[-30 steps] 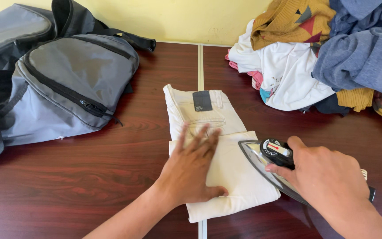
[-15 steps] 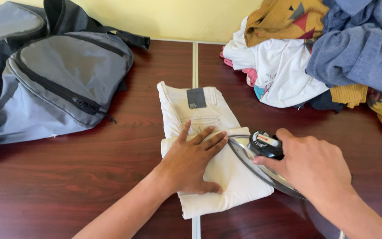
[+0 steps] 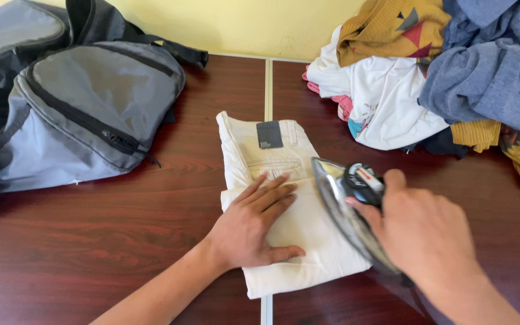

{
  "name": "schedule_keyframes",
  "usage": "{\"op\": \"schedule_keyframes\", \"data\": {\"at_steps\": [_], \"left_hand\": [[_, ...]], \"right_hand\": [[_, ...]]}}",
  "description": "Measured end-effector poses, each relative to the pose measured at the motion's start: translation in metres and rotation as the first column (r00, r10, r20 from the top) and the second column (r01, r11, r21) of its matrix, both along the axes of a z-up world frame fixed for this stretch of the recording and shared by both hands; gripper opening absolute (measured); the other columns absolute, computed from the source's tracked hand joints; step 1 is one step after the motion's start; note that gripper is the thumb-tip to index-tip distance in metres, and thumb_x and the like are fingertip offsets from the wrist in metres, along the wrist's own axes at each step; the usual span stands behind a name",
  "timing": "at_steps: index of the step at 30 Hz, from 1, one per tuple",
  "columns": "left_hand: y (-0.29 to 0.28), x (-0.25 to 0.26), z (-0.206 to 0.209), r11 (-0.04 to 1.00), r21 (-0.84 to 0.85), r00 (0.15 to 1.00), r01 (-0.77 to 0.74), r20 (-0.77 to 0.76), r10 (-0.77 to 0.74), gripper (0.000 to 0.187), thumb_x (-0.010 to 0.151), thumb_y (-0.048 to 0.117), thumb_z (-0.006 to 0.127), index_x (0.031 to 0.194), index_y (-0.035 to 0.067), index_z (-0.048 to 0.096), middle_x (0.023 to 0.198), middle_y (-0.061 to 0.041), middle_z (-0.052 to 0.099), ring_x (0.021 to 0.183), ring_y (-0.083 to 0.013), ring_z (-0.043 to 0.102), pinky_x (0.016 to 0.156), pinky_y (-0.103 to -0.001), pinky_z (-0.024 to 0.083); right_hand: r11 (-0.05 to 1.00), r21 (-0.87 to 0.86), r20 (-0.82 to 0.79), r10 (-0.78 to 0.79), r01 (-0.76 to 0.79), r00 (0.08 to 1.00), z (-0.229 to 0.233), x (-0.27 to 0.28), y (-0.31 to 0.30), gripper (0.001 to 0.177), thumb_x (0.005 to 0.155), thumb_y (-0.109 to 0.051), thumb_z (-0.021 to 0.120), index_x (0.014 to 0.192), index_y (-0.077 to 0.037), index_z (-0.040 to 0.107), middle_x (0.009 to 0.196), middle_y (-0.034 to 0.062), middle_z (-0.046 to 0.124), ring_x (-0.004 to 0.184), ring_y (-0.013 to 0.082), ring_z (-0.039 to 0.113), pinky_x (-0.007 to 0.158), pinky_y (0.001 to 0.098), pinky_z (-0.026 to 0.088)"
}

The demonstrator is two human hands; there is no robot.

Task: The person irons a pair of white trousers on a wooden table, smoothing the fabric with an iron and folding the garment. The person then places the folded trousers into a gray backpack.

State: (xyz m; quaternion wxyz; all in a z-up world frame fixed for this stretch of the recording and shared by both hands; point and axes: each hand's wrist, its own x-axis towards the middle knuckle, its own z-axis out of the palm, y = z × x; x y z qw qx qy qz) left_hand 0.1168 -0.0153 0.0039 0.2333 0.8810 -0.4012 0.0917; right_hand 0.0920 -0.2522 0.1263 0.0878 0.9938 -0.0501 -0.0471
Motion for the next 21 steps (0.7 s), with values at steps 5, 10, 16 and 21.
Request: {"op": "schedule_keyframes", "data": {"at_steps": [5, 10, 16, 21], "left_hand": [[0.006, -0.007, 0.000, 0.993, -0.016, 0.992, -0.116, -0.053, 0.115, 0.118, 0.069, 0.082, 0.069, 0.148, -0.005, 0.051, 0.153, -0.020, 0.048, 0.150, -0.0325, 0.034, 0.125, -0.051, 0.011], [0.002, -0.006, 0.010, 0.985, 0.079, 0.987, -0.152, -0.048, 0.156, 0.114, 0.062, 0.087, 0.067, 0.142, 0.007, 0.056, 0.154, -0.013, 0.047, 0.150, -0.0348, 0.027, 0.122, -0.059, 0.003], [0.002, 0.000, 0.018, 0.971, 0.176, 0.978, -0.161, -0.106, 0.181, 0.121, 0.057, 0.090, 0.065, 0.144, 0.008, 0.053, 0.155, -0.010, 0.045, 0.152, -0.0339, 0.023, 0.122, -0.062, -0.003], [0.001, -0.001, 0.013, 0.971, 0.174, 0.980, -0.161, -0.091, 0.179, 0.121, 0.058, 0.091, 0.065, 0.145, 0.008, 0.052, 0.156, -0.009, 0.043, 0.152, -0.0358, 0.019, 0.120, -0.066, -0.006]], "right_hand": [[0.990, 0.046, -0.005, 0.136, -0.136, 0.991, -0.013, 0.019, 0.031, 0.055, 0.093, -0.056, 0.059, 0.101, -0.002, 0.055, 0.065, 0.0174, 0.070, 0.064, 0.0366, 0.074, 0.056, 0.0476, 0.059], [0.987, 0.046, 0.037, 0.153, -0.155, 0.988, -0.016, 0.030, 0.034, 0.055, 0.093, -0.056, 0.060, 0.105, -0.002, 0.056, 0.065, 0.0185, 0.070, 0.064, 0.0381, 0.073, 0.056, 0.0483, 0.058], [0.991, -0.024, -0.192, 0.122, -0.129, 0.974, 0.003, 0.004, 0.017, 0.054, 0.093, -0.058, 0.057, 0.122, -0.012, 0.056, 0.074, 0.0143, 0.072, 0.074, 0.0360, 0.074, 0.064, 0.0476, 0.059], [0.997, -0.078, -0.256, -0.048, 0.029, 0.966, -0.001, -0.012, 0.009, 0.057, 0.093, -0.063, 0.054, 0.120, -0.013, 0.056, 0.077, 0.0141, 0.075, 0.078, 0.0347, 0.076, 0.068, 0.0456, 0.061]]}}
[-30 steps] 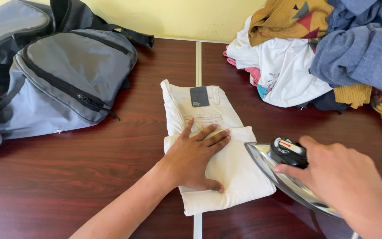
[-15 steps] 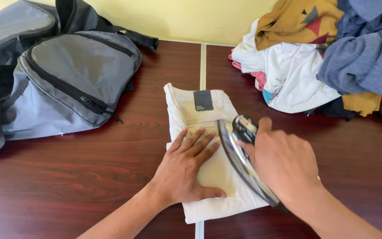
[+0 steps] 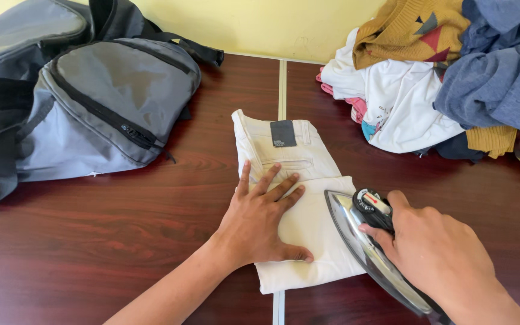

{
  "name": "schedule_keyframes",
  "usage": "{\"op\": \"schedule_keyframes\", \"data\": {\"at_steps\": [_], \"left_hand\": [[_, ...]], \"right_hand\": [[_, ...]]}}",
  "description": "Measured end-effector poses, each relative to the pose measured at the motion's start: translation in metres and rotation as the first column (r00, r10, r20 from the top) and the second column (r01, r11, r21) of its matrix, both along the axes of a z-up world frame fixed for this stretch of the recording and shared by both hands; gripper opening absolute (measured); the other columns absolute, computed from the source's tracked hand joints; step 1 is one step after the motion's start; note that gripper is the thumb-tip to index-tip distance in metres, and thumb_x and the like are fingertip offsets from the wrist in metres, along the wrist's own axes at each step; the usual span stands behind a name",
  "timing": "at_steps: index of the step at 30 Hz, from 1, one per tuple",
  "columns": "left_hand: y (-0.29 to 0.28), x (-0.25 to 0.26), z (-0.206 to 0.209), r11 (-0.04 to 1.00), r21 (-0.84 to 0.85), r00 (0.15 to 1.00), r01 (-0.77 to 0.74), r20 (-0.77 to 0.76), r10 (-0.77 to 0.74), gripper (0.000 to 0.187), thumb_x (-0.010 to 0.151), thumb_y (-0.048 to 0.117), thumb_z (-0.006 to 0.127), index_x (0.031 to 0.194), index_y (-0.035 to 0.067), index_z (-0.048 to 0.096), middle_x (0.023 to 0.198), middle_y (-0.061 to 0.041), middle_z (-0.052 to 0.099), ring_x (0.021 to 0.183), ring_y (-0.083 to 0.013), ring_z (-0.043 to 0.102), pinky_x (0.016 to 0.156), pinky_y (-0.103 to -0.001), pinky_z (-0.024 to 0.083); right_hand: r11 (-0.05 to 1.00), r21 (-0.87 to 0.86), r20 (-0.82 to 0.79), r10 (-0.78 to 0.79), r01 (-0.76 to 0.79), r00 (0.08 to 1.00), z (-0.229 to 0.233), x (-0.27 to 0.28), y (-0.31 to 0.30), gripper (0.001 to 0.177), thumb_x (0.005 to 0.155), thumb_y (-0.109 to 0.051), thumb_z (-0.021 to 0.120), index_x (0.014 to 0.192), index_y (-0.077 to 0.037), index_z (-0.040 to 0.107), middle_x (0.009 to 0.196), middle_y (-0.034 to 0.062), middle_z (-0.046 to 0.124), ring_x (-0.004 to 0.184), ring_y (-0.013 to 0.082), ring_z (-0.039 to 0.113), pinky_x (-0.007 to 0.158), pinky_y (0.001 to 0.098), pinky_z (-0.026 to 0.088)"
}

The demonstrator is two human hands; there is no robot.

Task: The person irons a pair of white trousers on a wooden table, smoothing the fabric with an iron and folding the garment. The person then places the folded trousers into a gray backpack.

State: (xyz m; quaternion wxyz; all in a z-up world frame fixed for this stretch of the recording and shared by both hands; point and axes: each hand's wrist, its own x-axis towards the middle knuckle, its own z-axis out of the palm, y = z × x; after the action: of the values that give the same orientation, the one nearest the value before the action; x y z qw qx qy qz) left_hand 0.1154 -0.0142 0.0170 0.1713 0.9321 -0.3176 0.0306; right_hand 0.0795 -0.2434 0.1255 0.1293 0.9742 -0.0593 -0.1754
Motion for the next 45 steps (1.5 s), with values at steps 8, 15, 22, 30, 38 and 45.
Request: {"op": "schedule_keyframes", "data": {"at_steps": [8, 15, 22, 30, 38, 45], "left_hand": [[-0.004, -0.001, 0.008, 0.997, 0.071, 0.998, -0.021, -0.057, 0.025, 0.124, 0.053, 0.089, 0.069, 0.148, 0.013, 0.046, 0.158, -0.007, 0.038, 0.152, -0.0348, 0.015, 0.118, -0.066, -0.009], [0.002, 0.010, 0.011, 0.998, 0.067, 0.994, 0.010, -0.111, -0.002, 0.130, 0.049, 0.090, 0.070, 0.150, 0.011, 0.045, 0.160, -0.005, 0.037, 0.153, -0.0311, 0.015, 0.121, -0.063, -0.008], [0.001, 0.009, 0.011, 0.995, 0.097, 0.996, 0.019, -0.094, -0.010, 0.132, 0.050, 0.092, 0.068, 0.153, 0.012, 0.044, 0.163, -0.005, 0.036, 0.153, -0.0324, 0.012, 0.118, -0.066, -0.012], [0.003, 0.009, 0.006, 0.997, 0.070, 0.993, 0.015, -0.114, -0.007, 0.130, 0.051, 0.091, 0.068, 0.151, 0.011, 0.044, 0.159, -0.005, 0.038, 0.154, -0.0318, 0.013, 0.120, -0.066, -0.011], [0.017, 0.016, -0.023, 0.971, -0.205, 0.991, 0.125, 0.077, -0.111, 0.058, 0.103, 0.048, 0.047, 0.150, 0.016, 0.057, 0.166, -0.001, 0.044, 0.163, -0.0273, 0.018, 0.128, -0.063, -0.005], [0.011, 0.009, -0.018, 0.997, -0.052, 0.996, 0.049, 0.082, -0.045, 0.056, 0.092, 0.042, 0.054, 0.138, 0.012, 0.062, 0.159, -0.002, 0.042, 0.155, -0.0293, 0.014, 0.118, -0.068, -0.010]], "right_hand": [[0.990, 0.139, 0.203, -0.031, 0.003, 0.979, -0.011, 0.010, 0.008, 0.058, 0.095, -0.061, 0.053, 0.108, -0.004, 0.058, 0.077, 0.0212, 0.074, 0.078, 0.0404, 0.075, 0.068, 0.0516, 0.061], [0.994, 0.104, 0.135, -0.034, 0.020, 0.990, -0.005, 0.002, -0.009, 0.057, 0.092, -0.060, 0.055, 0.109, -0.006, 0.059, 0.081, 0.0201, 0.075, 0.082, 0.0402, 0.075, 0.072, 0.0515, 0.061], [0.992, 0.093, 0.165, -0.103, 0.089, 0.981, -0.010, 0.013, -0.007, 0.060, 0.094, -0.064, 0.054, 0.109, -0.006, 0.061, 0.087, 0.0230, 0.075, 0.087, 0.0412, 0.075, 0.075, 0.0520, 0.061], [0.988, 0.145, 0.209, 0.012, -0.043, 0.978, -0.012, 0.030, -0.002, 0.059, 0.089, -0.060, 0.061, 0.117, -0.008, 0.062, 0.083, 0.0220, 0.074, 0.084, 0.0416, 0.074, 0.073, 0.0530, 0.059], [0.969, 0.107, 0.050, 0.218, -0.222, 0.975, 0.005, 0.007, -0.007, 0.064, 0.080, -0.071, 0.060, 0.122, -0.023, 0.063, 0.076, 0.0138, 0.075, 0.078, 0.0351, 0.073, 0.069, 0.0511, 0.058], [0.968, 0.118, 0.259, 0.188, -0.224, 0.948, -0.005, 0.013, 0.009, 0.066, 0.082, -0.068, 0.062, 0.123, -0.017, 0.064, 0.073, 0.0194, 0.072, 0.072, 0.0398, 0.073, 0.065, 0.0514, 0.058]]}}
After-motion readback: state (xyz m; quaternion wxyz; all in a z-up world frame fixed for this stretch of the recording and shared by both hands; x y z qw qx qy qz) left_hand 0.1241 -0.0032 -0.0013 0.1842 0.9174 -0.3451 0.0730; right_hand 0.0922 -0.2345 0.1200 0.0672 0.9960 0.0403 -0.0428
